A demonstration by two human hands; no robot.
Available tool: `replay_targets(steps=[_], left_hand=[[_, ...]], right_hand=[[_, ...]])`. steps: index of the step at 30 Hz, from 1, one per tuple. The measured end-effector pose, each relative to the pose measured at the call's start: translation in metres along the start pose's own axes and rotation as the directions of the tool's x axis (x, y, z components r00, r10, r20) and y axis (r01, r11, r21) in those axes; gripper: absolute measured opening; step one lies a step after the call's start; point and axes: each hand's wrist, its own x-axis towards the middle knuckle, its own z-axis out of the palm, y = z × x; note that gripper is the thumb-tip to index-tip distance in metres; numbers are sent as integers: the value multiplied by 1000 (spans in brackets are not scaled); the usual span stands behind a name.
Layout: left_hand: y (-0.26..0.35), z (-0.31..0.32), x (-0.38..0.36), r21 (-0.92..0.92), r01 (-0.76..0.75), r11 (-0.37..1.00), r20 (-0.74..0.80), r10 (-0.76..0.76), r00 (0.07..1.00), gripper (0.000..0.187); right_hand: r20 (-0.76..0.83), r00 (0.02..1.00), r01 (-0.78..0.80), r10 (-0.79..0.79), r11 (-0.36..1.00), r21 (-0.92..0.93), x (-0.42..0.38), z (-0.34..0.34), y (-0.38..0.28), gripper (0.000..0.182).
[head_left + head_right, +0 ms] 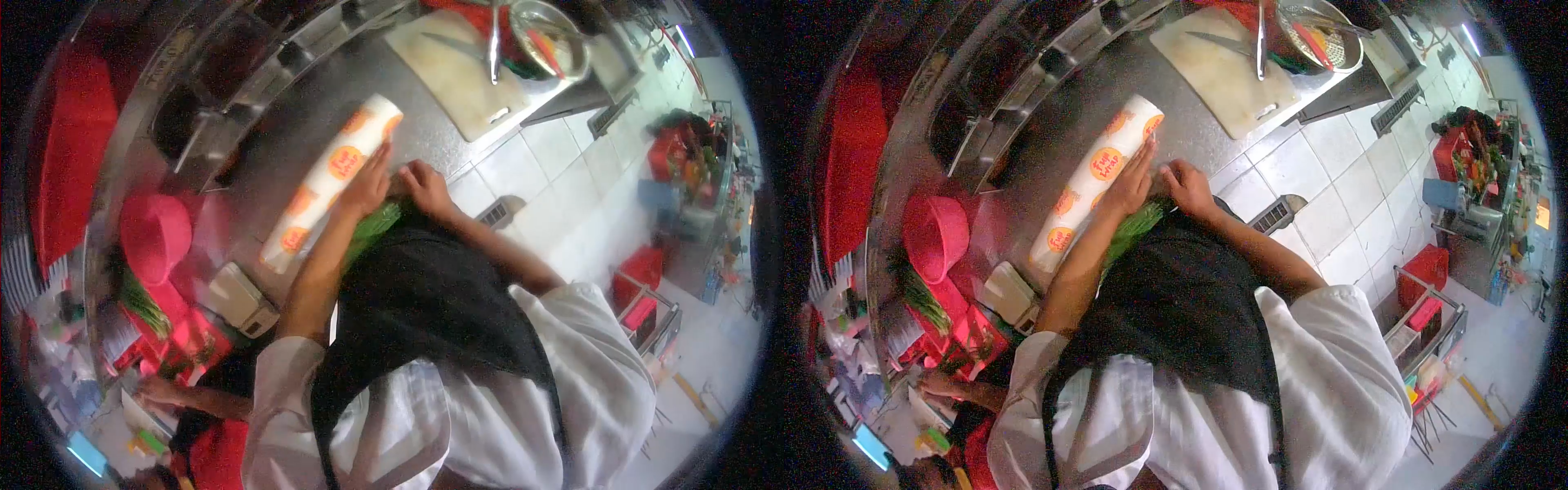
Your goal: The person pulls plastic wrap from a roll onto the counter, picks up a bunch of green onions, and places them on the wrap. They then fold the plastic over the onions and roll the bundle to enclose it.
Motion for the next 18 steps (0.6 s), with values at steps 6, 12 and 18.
replay_targets(steps=[6,12,18], left_hand=[[-5,-17,-24,242,12,970,-2,-12,1000,54],[-16,-13,-29,357,-25,934,-18,33,999,50],[-31,-1,-31,352,-47,935,-24,59,998,49]], right_hand=[[103,915,-389,389,789,476,-5,9,37,48],[327,805,-575,495,513,637,-45,17,4,47],[30,708,-622,706,603,500,-55,79,0,95]])
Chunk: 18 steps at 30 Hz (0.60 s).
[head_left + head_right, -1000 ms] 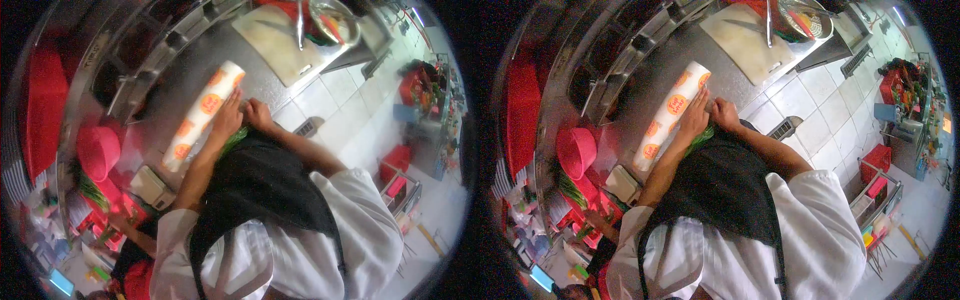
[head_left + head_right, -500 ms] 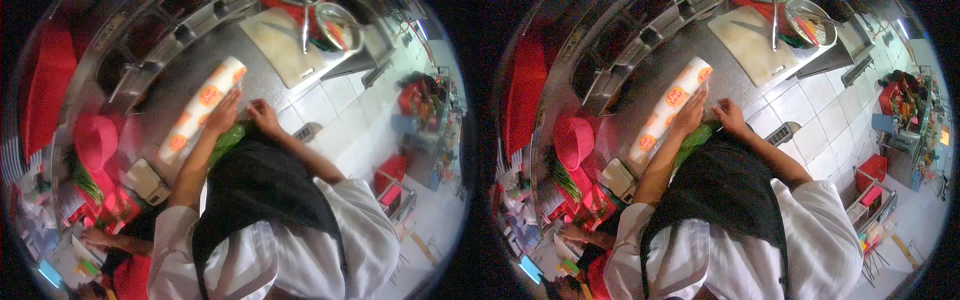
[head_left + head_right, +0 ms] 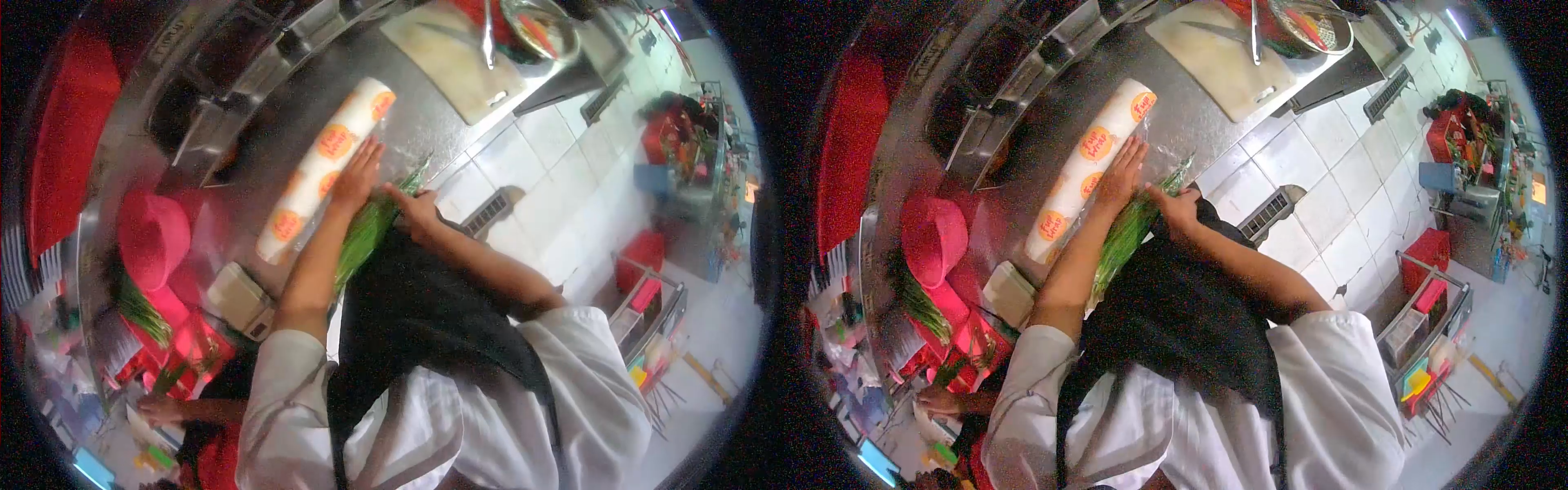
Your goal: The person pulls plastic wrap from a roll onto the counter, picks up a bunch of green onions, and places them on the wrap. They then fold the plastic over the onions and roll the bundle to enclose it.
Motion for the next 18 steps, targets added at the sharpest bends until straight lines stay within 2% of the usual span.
replay_targets(steps=[2,3,7,9,10,12,16,18], left_hand=[[-3,3,0,25,-35,999,-7,35,999,49],[-1,1,3,59,-59,997,-23,60,998,49],[5,-8,2,-31,-36,999,-14,36,999,49],[5,-9,4,-51,-35,998,5,35,999,51],[4,-7,4,-52,-33,998,-3,33,999,51],[3,-4,4,-68,-20,997,3,21,1000,52],[3,-8,5,-116,0,993,12,1,1000,52],[5,-8,4,-32,-22,999,48,24,999,53]], right_hand=[[-35,999,-27,34,980,198,-30,23,-7,106],[-136,987,-89,86,996,-13,-28,26,0,93],[-107,994,-12,2,996,-92,-15,17,24,80],[-94,995,21,-19,999,26,-15,16,34,58],[-93,995,27,-25,999,21,-24,14,28,58],[96,988,79,-122,926,368,-48,9,17,47],[120,991,13,-58,939,345,-60,-2,4,46],[188,979,-14,-83,885,466,-50,-2,10,48]])
